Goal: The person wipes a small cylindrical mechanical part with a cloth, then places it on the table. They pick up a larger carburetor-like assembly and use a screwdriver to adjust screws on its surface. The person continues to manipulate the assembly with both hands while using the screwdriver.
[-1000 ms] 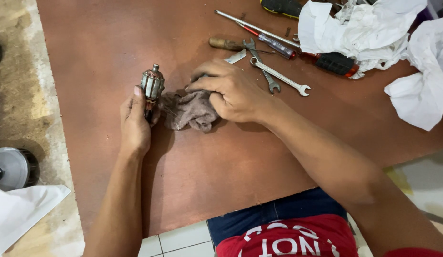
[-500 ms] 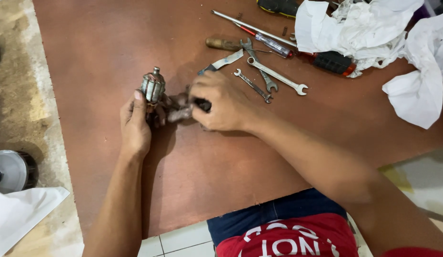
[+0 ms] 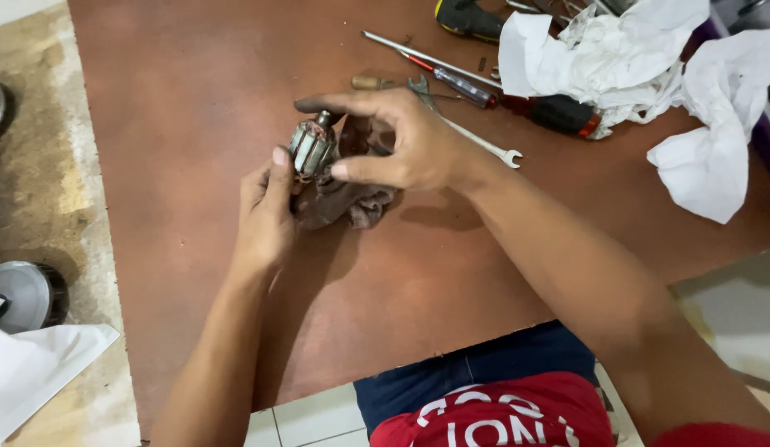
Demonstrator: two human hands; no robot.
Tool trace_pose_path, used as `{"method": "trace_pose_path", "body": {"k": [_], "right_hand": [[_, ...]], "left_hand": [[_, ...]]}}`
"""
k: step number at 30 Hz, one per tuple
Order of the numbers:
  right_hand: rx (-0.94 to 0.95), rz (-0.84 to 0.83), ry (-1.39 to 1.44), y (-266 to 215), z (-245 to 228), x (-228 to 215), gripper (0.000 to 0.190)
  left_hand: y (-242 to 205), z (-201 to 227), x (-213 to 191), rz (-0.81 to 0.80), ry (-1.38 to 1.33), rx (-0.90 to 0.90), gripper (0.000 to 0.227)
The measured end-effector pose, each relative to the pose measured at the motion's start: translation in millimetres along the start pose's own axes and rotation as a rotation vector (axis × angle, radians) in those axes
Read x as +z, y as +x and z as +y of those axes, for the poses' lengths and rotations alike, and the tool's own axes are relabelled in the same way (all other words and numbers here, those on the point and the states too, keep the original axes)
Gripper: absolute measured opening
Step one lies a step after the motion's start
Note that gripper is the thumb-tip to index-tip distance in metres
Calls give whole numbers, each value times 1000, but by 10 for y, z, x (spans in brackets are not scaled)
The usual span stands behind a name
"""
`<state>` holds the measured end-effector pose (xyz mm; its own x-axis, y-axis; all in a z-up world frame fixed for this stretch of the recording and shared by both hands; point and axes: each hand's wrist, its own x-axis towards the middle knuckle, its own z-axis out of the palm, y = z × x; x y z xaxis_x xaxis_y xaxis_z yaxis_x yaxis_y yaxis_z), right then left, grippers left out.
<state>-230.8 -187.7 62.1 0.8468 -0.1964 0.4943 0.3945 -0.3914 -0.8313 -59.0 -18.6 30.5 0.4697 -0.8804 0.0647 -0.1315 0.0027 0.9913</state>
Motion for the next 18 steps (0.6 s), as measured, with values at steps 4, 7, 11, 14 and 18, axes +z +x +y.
{"method": "trace_pose_path", "body": {"k": [4,7,11,14,18], "right_hand": [[110,-17,94,82,-106,-222,56],[39,-52,55,167,-190,-391,56],[15,-32,25,265,-295,-609,47],[-31,43,1,284,-343,-757,45],[-206,104,26,235,-287,-961,52]], "left_hand": [[121,183,104,-33,-109,-53,49],[261,377,183,-35,-19,-82,49],[480,792,296,-67,58,-49,55],[631,1081,407,-59,69,31,62],[904,1076,481,-90,146,357,73]]}}
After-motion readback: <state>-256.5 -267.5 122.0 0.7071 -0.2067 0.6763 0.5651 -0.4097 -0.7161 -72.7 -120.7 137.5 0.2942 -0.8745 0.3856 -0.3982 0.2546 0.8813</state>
